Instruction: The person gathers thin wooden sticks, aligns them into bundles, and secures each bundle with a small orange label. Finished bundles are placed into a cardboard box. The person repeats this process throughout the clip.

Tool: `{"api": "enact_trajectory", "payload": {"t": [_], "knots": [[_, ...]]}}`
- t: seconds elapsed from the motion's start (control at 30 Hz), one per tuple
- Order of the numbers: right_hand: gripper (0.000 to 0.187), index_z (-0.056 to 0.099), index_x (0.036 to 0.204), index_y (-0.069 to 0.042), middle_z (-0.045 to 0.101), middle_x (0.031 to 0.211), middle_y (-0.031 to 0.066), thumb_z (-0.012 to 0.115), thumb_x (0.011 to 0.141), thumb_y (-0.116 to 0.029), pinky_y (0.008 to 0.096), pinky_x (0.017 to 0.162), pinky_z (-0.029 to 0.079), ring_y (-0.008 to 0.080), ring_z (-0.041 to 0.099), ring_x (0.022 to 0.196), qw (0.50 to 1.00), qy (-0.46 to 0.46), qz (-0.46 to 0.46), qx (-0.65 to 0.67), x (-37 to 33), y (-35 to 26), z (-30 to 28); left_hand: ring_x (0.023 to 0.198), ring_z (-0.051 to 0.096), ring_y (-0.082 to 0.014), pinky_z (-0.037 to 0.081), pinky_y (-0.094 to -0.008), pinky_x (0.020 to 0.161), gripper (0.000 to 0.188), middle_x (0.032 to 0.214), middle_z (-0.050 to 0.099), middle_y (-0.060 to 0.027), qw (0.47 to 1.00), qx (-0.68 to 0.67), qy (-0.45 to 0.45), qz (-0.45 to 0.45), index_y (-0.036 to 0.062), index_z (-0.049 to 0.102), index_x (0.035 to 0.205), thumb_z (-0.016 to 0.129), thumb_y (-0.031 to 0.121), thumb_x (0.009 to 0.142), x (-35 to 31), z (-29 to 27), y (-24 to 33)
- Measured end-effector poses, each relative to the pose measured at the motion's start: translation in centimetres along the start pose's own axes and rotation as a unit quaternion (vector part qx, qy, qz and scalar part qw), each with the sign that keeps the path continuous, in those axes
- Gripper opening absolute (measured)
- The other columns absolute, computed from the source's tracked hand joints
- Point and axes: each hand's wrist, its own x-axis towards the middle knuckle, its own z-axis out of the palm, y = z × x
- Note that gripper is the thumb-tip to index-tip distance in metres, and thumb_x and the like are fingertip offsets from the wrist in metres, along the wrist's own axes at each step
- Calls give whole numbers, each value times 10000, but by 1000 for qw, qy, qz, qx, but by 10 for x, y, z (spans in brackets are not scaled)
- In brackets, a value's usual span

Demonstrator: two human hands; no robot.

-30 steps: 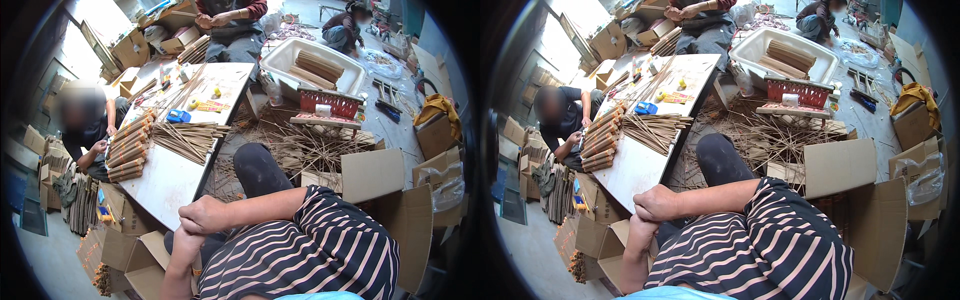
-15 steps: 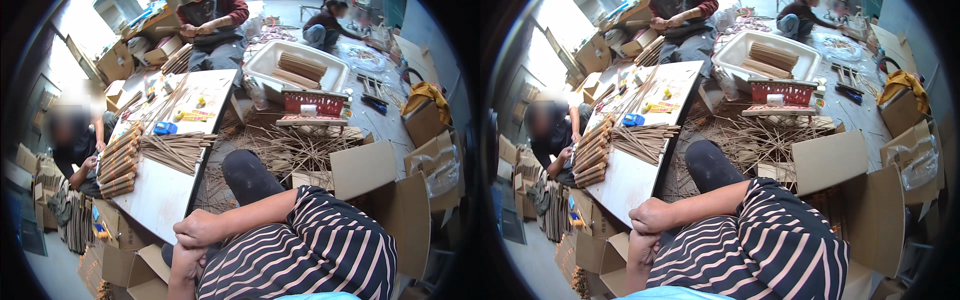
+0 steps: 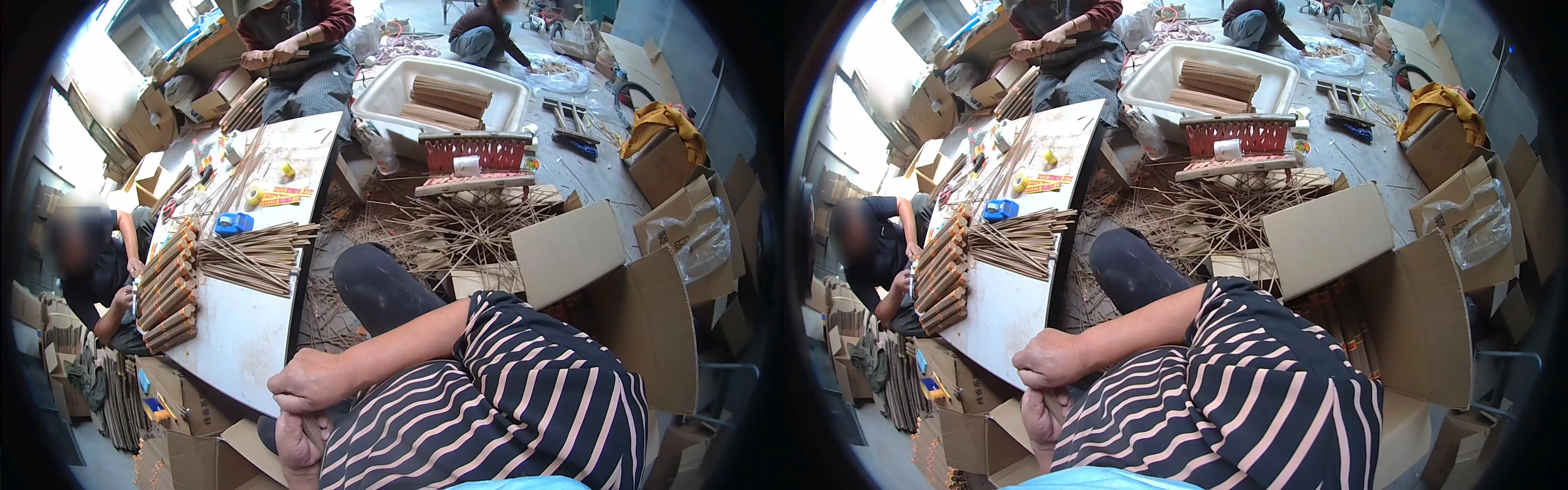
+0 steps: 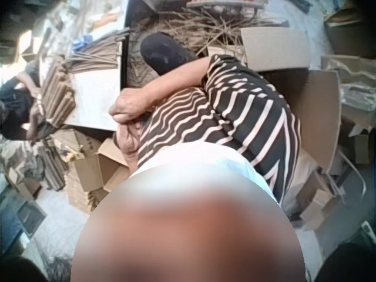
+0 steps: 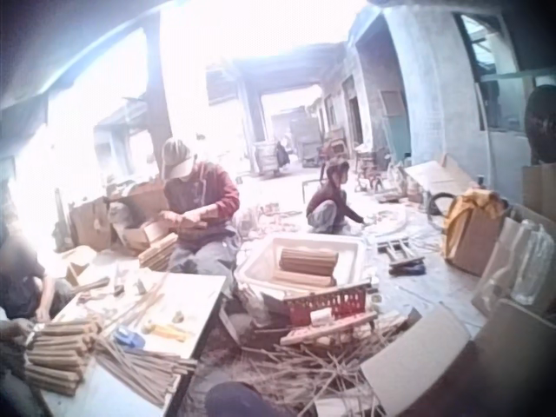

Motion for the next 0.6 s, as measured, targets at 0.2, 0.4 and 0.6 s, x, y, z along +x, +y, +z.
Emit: {"api": "enact_trajectory", "payload": {"t": [0.2,0.4,0.6], "knots": [[241,544,683,-10,549,572,206,483,805,-209,452,529,468,404,551,546,1000,-14,21,11,2,3,-1,486,482,-135,392,-219,423,419,648,515,-78,999,6,46,-13,17,448,1089,451,404,928,4,14,2],[291,561,702,-14,563,594,211,484,839,-258,458,544,470,407,558,564,997,-30,72,13,4,6,-8,480,458,-122,383,-217,423,464,644,494,-64,998,56,23,16,19,456,1071,448,456,917,11,10,-2],[381,570,909,-20,596,724,214,498,882,-393,410,631,472,357,594,686,972,-138,113,152,14,17,-23,464,444,-107,373,-215,422,457,643,479,-54,999,11,28,-12,19,459,1008,454,465,911,14,10,1]]}}
